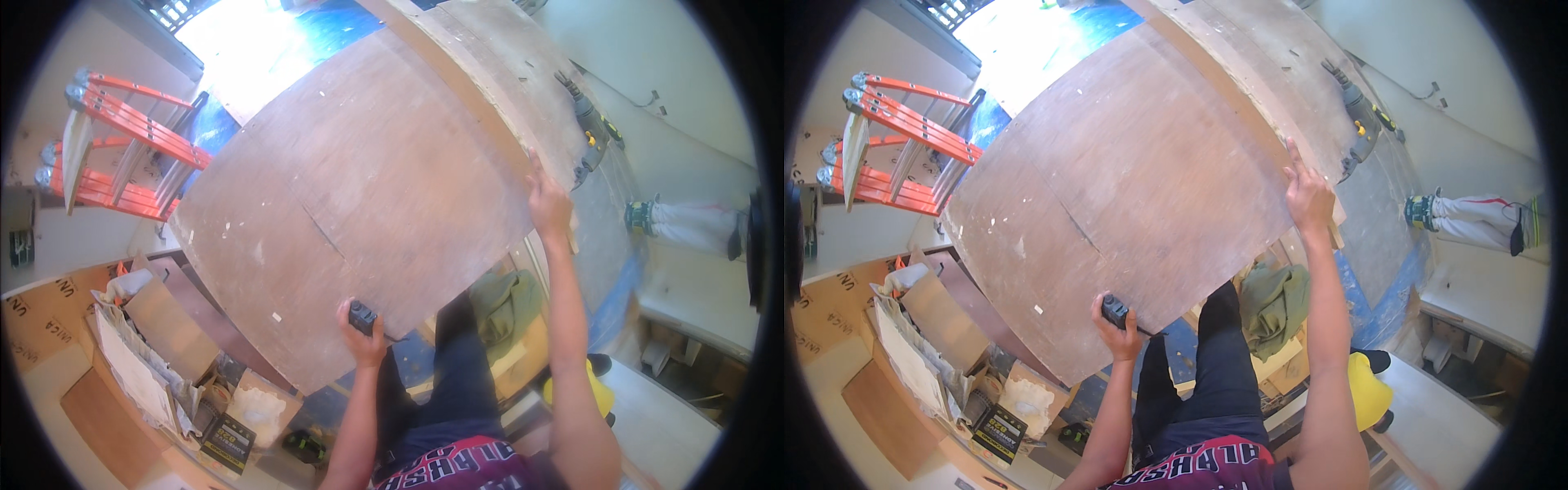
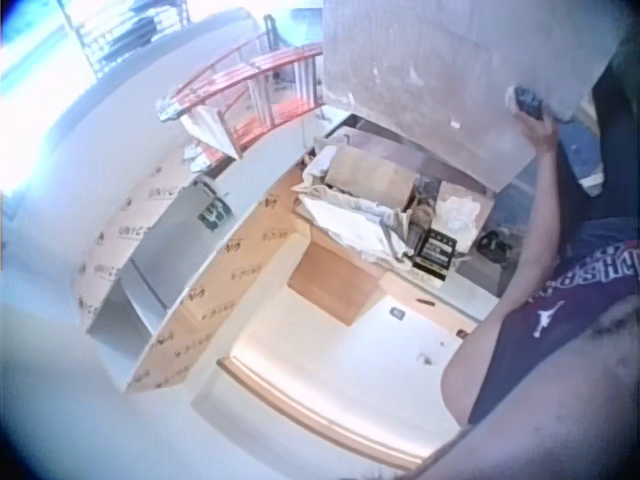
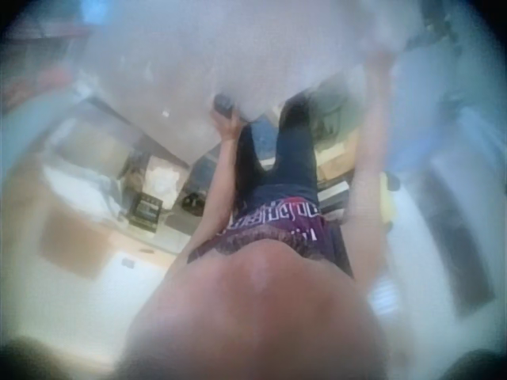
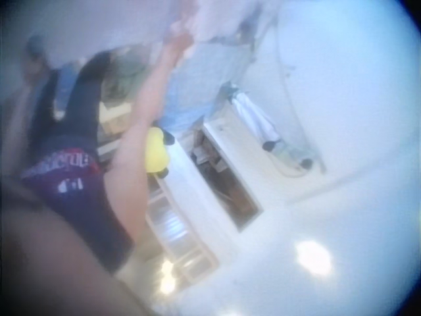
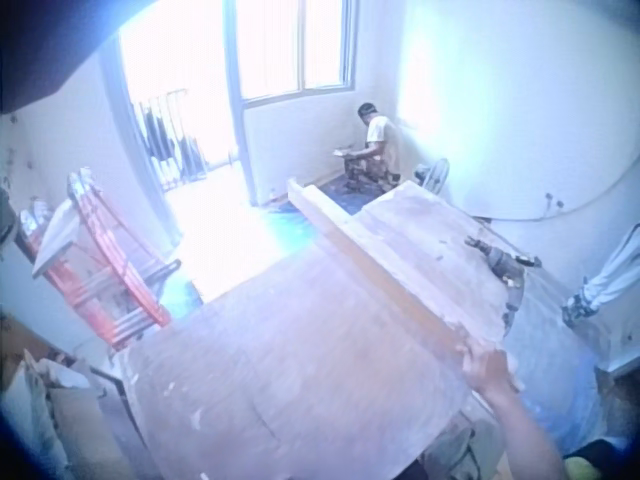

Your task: The person uses a power drill to fasten a wooden strip to a large board. They then measure the board with a tape measure and mark it with a pencil. Finally, they lift and position a large sheet of laminate material against a wall.

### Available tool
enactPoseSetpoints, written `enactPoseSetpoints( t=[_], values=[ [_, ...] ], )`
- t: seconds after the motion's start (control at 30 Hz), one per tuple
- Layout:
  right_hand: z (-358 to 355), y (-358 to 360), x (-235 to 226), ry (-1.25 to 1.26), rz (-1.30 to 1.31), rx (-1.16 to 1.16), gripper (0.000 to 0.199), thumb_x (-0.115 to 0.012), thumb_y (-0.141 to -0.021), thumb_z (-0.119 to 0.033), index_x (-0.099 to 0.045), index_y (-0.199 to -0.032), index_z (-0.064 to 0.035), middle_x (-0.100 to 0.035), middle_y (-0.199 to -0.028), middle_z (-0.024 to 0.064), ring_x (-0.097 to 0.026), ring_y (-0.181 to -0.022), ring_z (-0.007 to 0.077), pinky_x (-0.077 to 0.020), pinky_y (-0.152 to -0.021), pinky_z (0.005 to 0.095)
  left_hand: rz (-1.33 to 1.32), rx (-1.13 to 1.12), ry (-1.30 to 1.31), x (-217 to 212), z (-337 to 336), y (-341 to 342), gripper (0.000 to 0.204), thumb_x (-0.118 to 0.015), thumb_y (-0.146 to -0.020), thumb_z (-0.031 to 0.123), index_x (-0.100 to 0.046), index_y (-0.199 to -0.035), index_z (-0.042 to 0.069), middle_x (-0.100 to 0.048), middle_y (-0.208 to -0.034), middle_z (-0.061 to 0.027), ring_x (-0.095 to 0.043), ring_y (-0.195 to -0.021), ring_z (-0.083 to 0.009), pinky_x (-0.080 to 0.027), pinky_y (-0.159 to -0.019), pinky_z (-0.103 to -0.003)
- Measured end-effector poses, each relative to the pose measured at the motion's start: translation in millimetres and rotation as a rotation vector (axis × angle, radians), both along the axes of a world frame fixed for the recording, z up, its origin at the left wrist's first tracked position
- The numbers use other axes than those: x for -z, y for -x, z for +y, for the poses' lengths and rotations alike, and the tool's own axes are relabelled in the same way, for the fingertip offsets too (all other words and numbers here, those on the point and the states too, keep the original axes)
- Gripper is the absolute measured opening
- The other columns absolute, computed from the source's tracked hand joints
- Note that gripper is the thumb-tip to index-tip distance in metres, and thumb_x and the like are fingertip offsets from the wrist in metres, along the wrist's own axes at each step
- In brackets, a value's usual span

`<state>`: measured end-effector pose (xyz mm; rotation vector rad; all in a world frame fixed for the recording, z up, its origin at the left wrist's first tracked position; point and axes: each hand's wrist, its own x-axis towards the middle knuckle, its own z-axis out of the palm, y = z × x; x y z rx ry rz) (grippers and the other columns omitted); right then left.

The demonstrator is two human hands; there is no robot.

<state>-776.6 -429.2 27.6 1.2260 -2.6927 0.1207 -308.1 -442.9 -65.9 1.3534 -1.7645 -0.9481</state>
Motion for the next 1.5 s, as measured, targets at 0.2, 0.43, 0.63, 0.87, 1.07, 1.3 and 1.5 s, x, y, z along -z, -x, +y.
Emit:
enactPoseSetpoints(
  t=[0.2,0.43,0.63,0.87,1.07,1.3,1.5],
  values=[
    [-29.2,17.7,-5.8,-0.04,-0.016,0.038,0.072,-0.072,-0.102,-0.026,-0.044,-0.165,-0.0498,-0.07,-0.082,0.0122,-0.072,-0.078,0.034,-0.0588,-0.072,0.048,-0.028,0.003,-0.003,3.5,5.2,1.0,0.074,-0.079,-0.099,0.038,-0.044,-0.155,0.003,-0.057,-0.145,-0.0235,-0.056,-0.135,-0.0423,-0.042,-0.117,-0.051],
    [-38.8,31.1,-5.0,0.027,-0.03,-0.027,0.068,-0.071,-0.103,-0.024,-0.048,-0.165,-0.0449,-0.07,-0.085,0.0142,-0.07,-0.079,0.0353,-0.0561,-0.074,0.0488,-0.207,0.055,0.081,4.0,5.6,2.4,0.079,-0.086,-0.09,0.024,-0.044,-0.155,0.005,-0.056,-0.143,-0.0244,-0.055,-0.132,-0.046,-0.043,-0.115,-0.054],
    [-36.2,25.9,-10.9,0.018,-0.062,-0.06,0.066,-0.068,-0.106,-0.024,-0.047,-0.166,-0.0416,-0.069,-0.086,0.0142,-0.068,-0.079,0.0365,-0.0551,-0.074,0.0493,-0.31,0.104,0.112,-1.3,0.4,1.2,0.076,-0.086,-0.091,0.022,-0.044,-0.152,0.008,-0.057,-0.14,-0.0256,-0.055,-0.128,-0.0463,-0.043,-0.113,-0.056],
    [-34.5,36.5,-7.1,-0.003,-0.02,-0.141,0.071,-0.068,-0.106,-0.027,-0.039,-0.169,-0.0432,-0.067,-0.081,0.0141,-0.07,-0.074,0.0356,-0.0572,-0.069,0.05,-0.231,0.084,0.157,-4.4,-13.2,7.5,0.079,-0.089,-0.083,0.016,-0.048,-0.15,0.009,-0.058,-0.139,-0.0233,-0.057,-0.126,-0.0449,-0.046,-0.109,-0.055],
    [-24.7,46.7,-13.9,-0.019,-0.005,-0.172,0.071,-0.067,-0.106,-0.026,-0.039,-0.169,-0.0433,-0.07,-0.084,0.016,-0.071,-0.075,0.0384,-0.0569,-0.07,0.052,-0.152,0.089,0.118,-11.4,-8.5,11.4,0.078,-0.09,-0.084,0.016,-0.049,-0.15,0.009,-0.058,-0.137,-0.0237,-0.057,-0.125,-0.0457,-0.047,-0.108,-0.055],
    [-12.9,44.6,-7.8,0.0,0.009,-0.148,0.071,-0.069,-0.105,-0.027,-0.041,-0.167,-0.0464,-0.074,-0.09,0.0172,-0.073,-0.078,0.0391,-0.0567,-0.071,0.0518,-0.095,0.084,0.094,-15.8,-11.7,5.0,0.077,-0.089,-0.084,0.014,-0.049,-0.15,0.008,-0.059,-0.137,-0.0237,-0.058,-0.125,-0.0454,-0.047,-0.108,-0.054],
    [-10.3,45.2,-5.4,0.036,-0.009,-0.16,0.073,-0.071,-0.103,-0.027,-0.041,-0.166,-0.0497,-0.074,-0.086,0.018,-0.073,-0.074,0.0402,-0.0563,-0.069,0.0523,-0.081,0.098,0.084,-14.3,-9.8,1.8,0.079,-0.089,-0.081,0.011,-0.049,-0.15,0.009,-0.058,-0.14,-0.0233,-0.057,-0.125,-0.0451,-0.046,-0.107,-0.055]
  ],
)
